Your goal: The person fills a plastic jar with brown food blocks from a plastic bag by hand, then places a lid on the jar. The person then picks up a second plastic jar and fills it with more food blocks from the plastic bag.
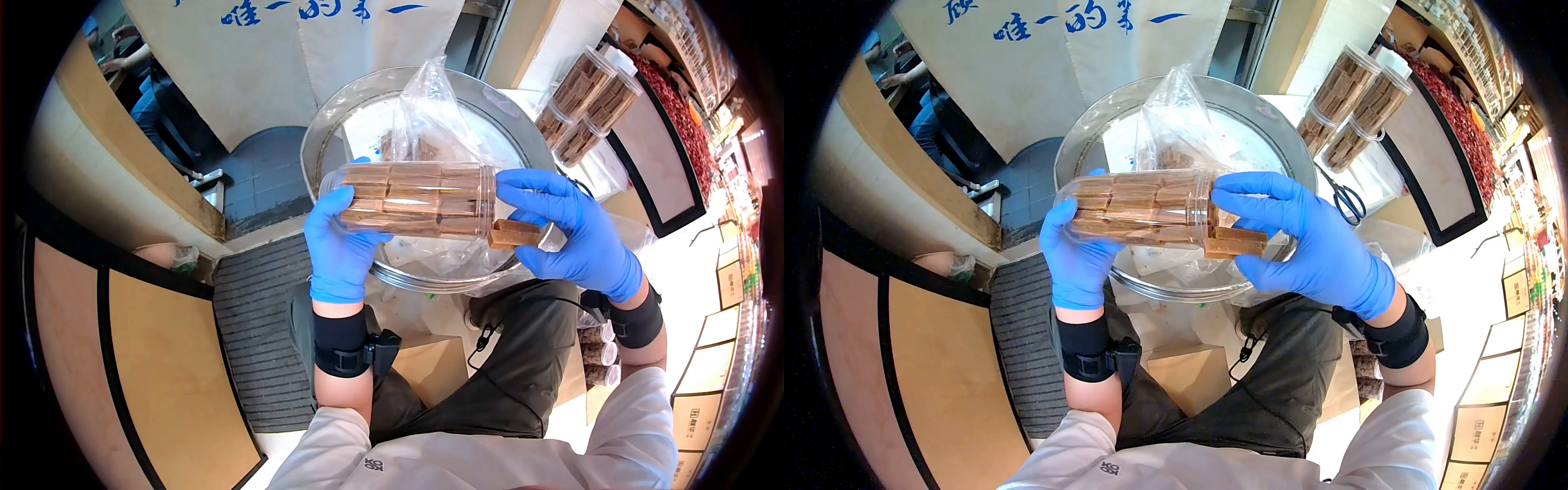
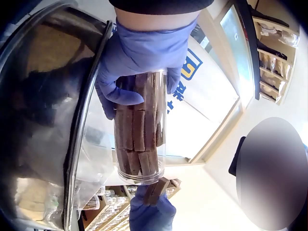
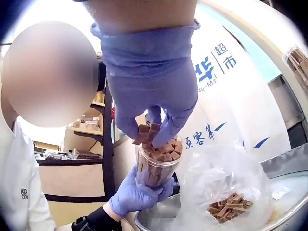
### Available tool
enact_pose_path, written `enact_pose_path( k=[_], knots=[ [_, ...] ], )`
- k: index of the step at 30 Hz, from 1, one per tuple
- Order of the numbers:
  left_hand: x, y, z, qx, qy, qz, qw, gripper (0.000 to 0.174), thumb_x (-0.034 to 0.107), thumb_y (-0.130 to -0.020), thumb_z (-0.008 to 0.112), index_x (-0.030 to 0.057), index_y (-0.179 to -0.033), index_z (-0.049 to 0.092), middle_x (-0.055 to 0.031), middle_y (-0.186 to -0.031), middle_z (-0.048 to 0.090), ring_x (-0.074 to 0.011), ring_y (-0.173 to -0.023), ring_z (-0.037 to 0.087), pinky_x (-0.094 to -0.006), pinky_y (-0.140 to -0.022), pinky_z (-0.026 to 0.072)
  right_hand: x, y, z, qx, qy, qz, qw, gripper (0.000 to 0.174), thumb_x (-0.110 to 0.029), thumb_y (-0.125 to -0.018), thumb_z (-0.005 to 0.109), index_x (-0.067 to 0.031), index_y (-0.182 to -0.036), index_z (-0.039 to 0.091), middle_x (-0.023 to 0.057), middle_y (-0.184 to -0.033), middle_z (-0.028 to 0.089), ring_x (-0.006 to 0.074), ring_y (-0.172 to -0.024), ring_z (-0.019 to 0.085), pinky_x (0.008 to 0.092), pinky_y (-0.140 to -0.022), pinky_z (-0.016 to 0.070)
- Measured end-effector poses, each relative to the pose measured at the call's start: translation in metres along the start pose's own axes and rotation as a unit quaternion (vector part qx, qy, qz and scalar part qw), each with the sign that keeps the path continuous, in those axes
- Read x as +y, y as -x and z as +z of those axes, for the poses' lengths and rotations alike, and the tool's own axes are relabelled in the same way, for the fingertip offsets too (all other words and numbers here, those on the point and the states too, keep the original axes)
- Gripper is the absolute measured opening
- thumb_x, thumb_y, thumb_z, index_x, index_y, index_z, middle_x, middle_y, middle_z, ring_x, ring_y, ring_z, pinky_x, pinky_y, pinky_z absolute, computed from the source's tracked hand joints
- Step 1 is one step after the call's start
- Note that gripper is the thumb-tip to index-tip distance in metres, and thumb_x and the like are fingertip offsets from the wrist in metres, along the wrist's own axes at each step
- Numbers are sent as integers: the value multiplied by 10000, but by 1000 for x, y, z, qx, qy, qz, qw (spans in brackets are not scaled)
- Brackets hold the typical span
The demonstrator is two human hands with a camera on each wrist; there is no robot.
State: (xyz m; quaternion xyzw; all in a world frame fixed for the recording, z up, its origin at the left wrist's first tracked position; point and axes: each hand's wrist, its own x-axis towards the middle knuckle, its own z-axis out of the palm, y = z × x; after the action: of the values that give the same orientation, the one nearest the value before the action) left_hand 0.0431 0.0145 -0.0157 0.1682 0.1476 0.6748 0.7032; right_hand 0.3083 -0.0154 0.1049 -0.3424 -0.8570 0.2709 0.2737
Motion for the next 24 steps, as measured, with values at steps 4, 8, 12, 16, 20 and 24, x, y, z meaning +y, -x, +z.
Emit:
enact_pose_path(
  k=[4,8,12,16,20,24],
  knots=[
    [0,1,0,0,-15,-1,1000,508,211,-762,628,29,-1232,568,-109,-1135,600,-254,-1054,588,-386,-795,530,-5,3,-4,-55,25,53,997,666,-42,-751,707,-115,-1384,513,100,-1238,540,163,-950,635,300,-869,508],
    [0,0,1,7,-10,0,1000,508,215,-763,627,26,-1231,567,-114,-1147,596,-260,-1074,581,-410,-836,527,-4,7,-6,-51,-73,109,990,670,-30,-762,721,-117,-1388,499,88,-1212,542,146,-943,627,279,-852,497],
    [0,-1,-3,1,-3,11,1000,549,239,-763,630,1,-1251,546,-158,-1210,575,-307,-1142,554,-498,-946,478,-5,7,-5,32,-131,103,986,543,-23,-770,738,-92,-1285,579,78,-1160,570,142,-925,626,263,-833,494],
    [-1,-2,-4,-9,-5,15,1000,588,256,-763,634,-20,-1270,526,-192,-1266,555,-348,-1190,532,-568,-1011,435,-8,4,1,127,6,39,991,294,-10,-754,765,-67,-1030,679,67,-1093,620,148,-915,632,268,-805,508],
    [-1,-2,-4,-12,-11,11,1000,592,249,-758,638,-19,-1273,522,-190,-1266,555,-347,-1190,532,-566,-1013,434,-3,2,3,162,63,-39,984,204,-15,-727,794,-62,-904,705,75,-1061,650,153,-914,640,281,-787,523],
    [0,-1,-3,-6,-12,15,1000,597,236,-754,641,-22,-1278,516,-186,-1256,560,-344,-1184,537,-559,-1009,441,-8,3,4,160,48,-12,986,217,-25,-712,806,-62,-901,706,83,-1035,660,167,-911,644,283,-794,520]
  ],
)
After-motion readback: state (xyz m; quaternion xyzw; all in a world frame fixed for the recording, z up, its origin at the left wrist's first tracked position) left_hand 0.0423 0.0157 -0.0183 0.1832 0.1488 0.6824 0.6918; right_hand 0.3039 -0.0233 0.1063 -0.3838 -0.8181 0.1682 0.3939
